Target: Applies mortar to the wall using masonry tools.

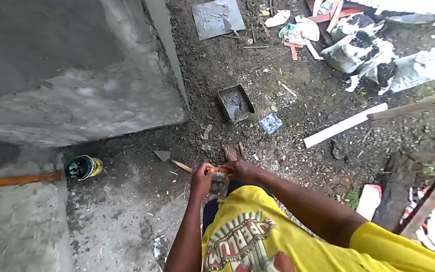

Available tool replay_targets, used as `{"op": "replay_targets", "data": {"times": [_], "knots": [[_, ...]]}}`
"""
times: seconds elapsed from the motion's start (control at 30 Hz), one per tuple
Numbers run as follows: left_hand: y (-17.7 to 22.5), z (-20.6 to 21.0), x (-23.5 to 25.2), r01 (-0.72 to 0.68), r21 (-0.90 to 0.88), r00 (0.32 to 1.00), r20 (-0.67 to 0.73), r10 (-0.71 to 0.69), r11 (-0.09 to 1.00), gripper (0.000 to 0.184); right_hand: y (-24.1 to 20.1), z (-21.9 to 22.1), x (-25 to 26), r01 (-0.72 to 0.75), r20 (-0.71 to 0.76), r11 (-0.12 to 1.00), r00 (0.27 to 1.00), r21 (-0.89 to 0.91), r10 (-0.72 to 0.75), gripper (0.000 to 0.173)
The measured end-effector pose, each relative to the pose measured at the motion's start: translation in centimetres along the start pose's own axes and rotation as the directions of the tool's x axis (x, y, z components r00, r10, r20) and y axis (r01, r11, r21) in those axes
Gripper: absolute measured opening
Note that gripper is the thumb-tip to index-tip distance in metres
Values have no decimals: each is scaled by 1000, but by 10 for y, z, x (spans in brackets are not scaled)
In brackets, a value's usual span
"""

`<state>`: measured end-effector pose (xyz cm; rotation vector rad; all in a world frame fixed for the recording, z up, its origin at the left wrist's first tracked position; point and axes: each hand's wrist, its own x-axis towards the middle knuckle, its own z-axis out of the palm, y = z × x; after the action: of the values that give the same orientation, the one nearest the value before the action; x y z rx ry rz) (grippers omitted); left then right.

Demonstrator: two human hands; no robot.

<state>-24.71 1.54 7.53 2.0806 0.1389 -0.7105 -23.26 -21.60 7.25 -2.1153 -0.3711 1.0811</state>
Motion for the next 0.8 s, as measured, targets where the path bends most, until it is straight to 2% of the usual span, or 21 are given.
{"op": "replay_targets", "data": {"times": [0.13, 0.3, 0.43, 0.53, 0.63, 0.73, 0.8], "knots": [[15, 23, 47, -7, -63, 1000, 23, 9, 998, 28, 32, -38, 5, -59, 53, 990, 997, 129, 53, 49], [28, 61, 120, 29, -174, 1000, 17, -26, 984, 43, 92, -76, 23, -62, 64, 941, 997, 333, 43, 43], [35, 72, 176, 82, -226, 992, -71, -101, 971, 46, 148, -107, 55, -196, 53, 879, 980, 434, 192, 42], [19, 68, 207, 179, -223, 970, -123, -210, 958, 45, 197, -125, 93, -366, 79, 688, 908, 626, 412, 41], [-12, 59, 211, 362, -185, 916, -111, -386, 914, 46, 246, -137, 143, -486, 154, 446, 787, 751, 598, 39], [-47, 56, 182, 566, -191, 806, -76, -587, 802, 47, 276, -156, 194, -534, 196, 305, 688, 789, 698, 41], [-70, 61, 147, 663, -267, 710, -71, -701, 699, 45, 282, -181, 228, -532, 201, 256, 656, 807, 727, 43]]}}
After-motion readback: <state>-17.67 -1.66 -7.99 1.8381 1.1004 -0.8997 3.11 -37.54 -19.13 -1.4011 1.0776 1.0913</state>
